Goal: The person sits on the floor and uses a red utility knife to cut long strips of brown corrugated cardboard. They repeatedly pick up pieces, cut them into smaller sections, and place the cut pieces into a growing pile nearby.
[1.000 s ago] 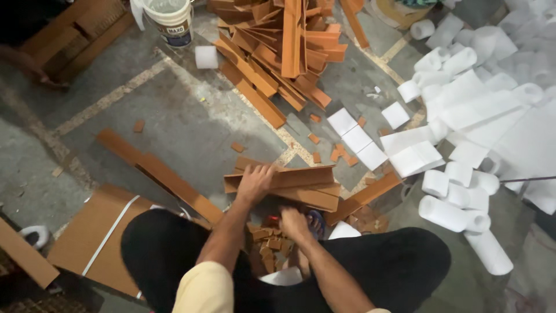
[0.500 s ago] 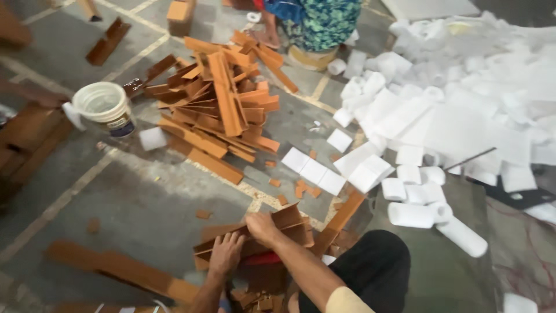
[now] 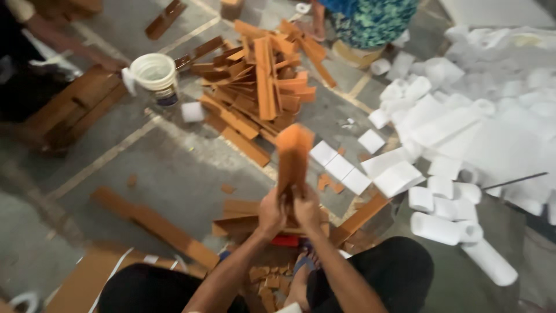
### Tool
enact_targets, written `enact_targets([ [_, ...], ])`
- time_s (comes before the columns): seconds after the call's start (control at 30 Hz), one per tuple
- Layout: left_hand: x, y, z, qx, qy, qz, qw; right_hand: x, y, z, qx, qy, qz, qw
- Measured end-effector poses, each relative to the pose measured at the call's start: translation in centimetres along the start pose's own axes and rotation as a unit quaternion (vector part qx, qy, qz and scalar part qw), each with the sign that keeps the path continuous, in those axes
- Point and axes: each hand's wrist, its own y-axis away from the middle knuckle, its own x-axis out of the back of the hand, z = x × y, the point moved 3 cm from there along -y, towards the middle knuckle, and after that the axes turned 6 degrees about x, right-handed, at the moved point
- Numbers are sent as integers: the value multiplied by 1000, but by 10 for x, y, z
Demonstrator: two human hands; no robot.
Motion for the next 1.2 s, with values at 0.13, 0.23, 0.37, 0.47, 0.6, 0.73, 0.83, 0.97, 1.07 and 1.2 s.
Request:
enact_targets([
  [0.13, 14, -5, 39, -11, -85, -58, 995, 11, -10, 39, -75, -187, -38, 979],
  [0.23, 26, -22, 44, 56, -70, -147, 985, 18, -16, 51, -68, -312, -82, 944],
  [0.37, 36, -36, 37, 187, 98, -303, 929, 18, 0, 50, -139, -440, -156, 874],
  [0.47, 51, -36, 34, 169, 8, -327, 930, 16, 1, 45, -146, -344, -250, 893],
  [0.6, 59, -24, 33, 100, -166, -308, 931, 21, 4, 59, -174, -27, -354, 919],
  [0.73, 42, -14, 23, 213, 8, -183, 960, 9, 24, 37, 306, 92, -105, 942],
  [0.83, 30, -8, 17, 240, 106, -93, 961, -14, 33, 44, 21, -125, -59, 990],
  [0.97, 49, -15, 20, 115, -165, -186, 962, -6, 14, 59, -92, 133, -291, 943],
  [1.07, 87, -23, 10, 220, -170, -192, 941, 4, 21, 87, -83, 200, -498, 840],
  [1.2, 121, -41, -17, 218, -161, 9, 963, -26, 50, 110, 272, 133, -397, 866],
])
